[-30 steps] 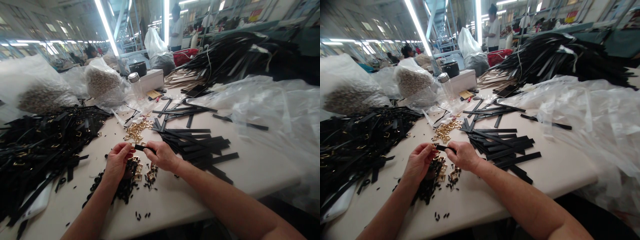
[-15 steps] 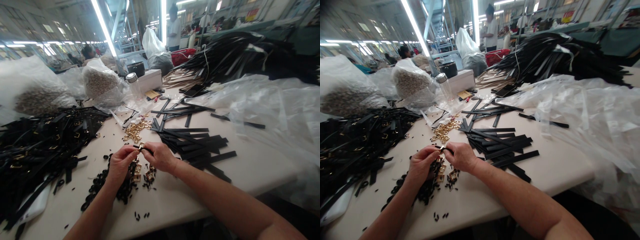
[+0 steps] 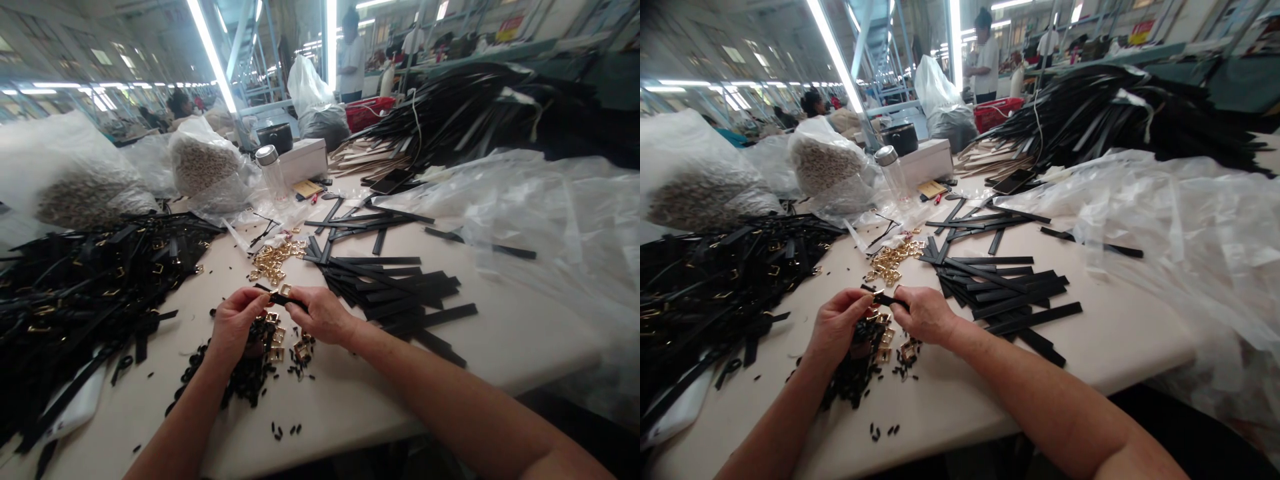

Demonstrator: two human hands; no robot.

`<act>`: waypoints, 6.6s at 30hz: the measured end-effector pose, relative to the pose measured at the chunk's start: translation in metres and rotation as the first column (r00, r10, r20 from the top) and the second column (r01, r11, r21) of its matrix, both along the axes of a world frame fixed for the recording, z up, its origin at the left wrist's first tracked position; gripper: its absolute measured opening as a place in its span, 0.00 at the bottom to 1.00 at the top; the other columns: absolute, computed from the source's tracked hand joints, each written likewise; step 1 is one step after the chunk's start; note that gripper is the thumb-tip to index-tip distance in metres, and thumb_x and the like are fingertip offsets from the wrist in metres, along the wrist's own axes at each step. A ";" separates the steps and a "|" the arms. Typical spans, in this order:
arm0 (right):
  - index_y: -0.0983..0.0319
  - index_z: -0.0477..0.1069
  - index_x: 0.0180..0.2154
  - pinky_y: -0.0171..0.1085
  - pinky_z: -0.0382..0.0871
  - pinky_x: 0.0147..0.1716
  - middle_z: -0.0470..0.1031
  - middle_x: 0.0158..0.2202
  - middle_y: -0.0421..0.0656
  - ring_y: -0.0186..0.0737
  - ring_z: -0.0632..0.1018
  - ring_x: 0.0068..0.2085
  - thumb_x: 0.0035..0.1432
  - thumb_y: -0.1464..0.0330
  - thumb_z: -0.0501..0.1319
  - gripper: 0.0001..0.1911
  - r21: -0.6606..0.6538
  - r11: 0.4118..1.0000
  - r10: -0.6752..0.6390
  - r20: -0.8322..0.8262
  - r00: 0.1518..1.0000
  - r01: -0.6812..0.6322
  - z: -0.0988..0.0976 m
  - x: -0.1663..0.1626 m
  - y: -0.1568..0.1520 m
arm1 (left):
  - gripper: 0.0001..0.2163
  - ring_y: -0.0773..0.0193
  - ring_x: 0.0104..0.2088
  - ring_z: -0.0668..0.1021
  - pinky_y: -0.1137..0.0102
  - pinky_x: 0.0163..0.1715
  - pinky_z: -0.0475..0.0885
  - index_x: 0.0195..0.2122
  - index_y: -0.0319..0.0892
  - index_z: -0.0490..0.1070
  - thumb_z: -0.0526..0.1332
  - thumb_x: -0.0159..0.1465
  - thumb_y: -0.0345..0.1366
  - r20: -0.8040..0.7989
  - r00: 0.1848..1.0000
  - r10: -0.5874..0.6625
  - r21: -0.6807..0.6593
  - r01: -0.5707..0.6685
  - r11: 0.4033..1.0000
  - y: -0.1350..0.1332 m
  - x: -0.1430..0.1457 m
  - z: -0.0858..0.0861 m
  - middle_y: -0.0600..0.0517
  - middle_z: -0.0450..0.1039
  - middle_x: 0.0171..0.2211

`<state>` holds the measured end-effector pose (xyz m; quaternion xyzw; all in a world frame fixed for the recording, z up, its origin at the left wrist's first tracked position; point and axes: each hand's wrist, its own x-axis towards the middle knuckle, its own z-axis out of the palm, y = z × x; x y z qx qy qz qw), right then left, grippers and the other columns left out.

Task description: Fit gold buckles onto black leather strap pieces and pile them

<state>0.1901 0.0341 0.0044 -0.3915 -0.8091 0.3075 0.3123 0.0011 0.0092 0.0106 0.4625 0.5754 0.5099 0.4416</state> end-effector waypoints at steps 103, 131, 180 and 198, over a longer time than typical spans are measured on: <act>0.62 0.68 0.41 0.27 0.70 0.25 0.75 0.27 0.38 0.29 0.76 0.24 0.54 0.64 0.67 0.15 -0.508 0.467 -0.212 -0.859 0.466 -0.724 -0.008 0.009 0.018 | 0.08 0.72 0.18 0.70 0.79 0.18 0.64 0.26 0.40 0.74 0.72 0.51 0.36 0.404 0.887 -0.224 -0.178 0.317 0.932 -0.009 0.010 0.011 0.55 0.71 0.18; 0.64 0.78 0.38 0.35 0.69 0.35 0.76 0.31 0.41 0.35 0.74 0.32 0.59 0.57 0.61 0.16 -0.393 0.887 -0.095 -0.668 0.738 -0.242 -0.017 -0.007 0.007 | 0.11 0.67 0.24 0.78 0.75 0.25 0.71 0.32 0.40 0.79 0.69 0.55 0.43 -0.014 0.984 -0.179 -0.069 0.178 0.982 -0.013 0.032 0.001 0.51 0.79 0.26; 0.63 0.69 0.31 0.26 0.60 0.13 0.71 0.19 0.35 0.28 0.70 0.15 0.63 0.64 0.56 0.11 -0.493 0.861 -0.113 -0.421 0.900 -0.123 -0.012 -0.006 0.004 | 0.13 0.68 0.26 0.76 0.74 0.30 0.71 0.28 0.39 0.77 0.72 0.50 0.43 0.162 0.986 -0.044 -0.077 0.057 0.995 0.010 0.007 0.005 0.53 0.76 0.24; 0.63 0.70 0.29 0.27 0.61 0.17 0.73 0.20 0.36 0.29 0.72 0.17 0.63 0.66 0.57 0.11 -0.428 0.900 -0.032 -0.250 0.968 -0.081 -0.011 0.000 0.007 | 0.15 0.64 0.27 0.80 0.71 0.30 0.75 0.36 0.41 0.76 0.73 0.50 0.41 0.060 0.997 -0.058 -0.008 0.059 0.998 0.005 0.009 0.009 0.52 0.80 0.30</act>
